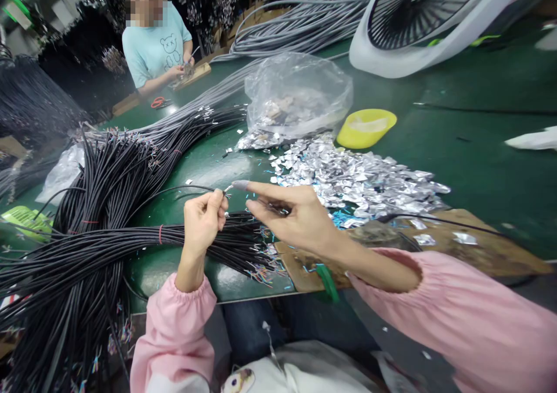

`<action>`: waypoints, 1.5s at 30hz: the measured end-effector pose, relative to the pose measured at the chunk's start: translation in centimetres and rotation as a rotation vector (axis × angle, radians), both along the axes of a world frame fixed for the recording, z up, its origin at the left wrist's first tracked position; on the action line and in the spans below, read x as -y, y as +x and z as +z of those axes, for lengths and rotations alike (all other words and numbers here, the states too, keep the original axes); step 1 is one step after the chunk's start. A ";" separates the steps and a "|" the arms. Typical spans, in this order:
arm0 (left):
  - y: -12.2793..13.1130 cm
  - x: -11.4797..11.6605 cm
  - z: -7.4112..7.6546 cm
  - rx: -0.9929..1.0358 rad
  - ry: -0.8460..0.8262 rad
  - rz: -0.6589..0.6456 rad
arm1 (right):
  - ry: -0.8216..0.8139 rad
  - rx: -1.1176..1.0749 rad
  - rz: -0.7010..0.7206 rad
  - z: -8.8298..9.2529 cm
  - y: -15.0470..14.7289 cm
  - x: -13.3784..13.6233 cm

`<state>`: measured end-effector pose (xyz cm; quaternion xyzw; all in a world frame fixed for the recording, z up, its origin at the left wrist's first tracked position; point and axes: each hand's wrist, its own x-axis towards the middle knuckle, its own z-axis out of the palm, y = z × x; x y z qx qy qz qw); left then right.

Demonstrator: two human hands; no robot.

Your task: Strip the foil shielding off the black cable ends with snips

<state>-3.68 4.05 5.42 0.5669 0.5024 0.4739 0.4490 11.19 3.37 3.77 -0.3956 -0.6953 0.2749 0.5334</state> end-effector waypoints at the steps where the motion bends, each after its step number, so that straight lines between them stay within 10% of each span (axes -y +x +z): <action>1: 0.0 0.0 0.0 0.009 -0.016 -0.004 | -0.022 -0.014 0.018 0.0 0.0 0.0; 17: -0.7 0.1 0.3 -0.068 0.004 -0.169 | -0.058 -0.115 -0.061 -0.1 -0.4 -0.5; 31: -0.4 0.5 -0.6 -0.279 0.366 0.173 | -0.036 0.037 -0.110 -0.1 0.1 -1.0; 45: -0.4 0.7 -0.3 -0.450 0.524 0.110 | 0.086 0.152 -0.040 0.3 0.3 -0.7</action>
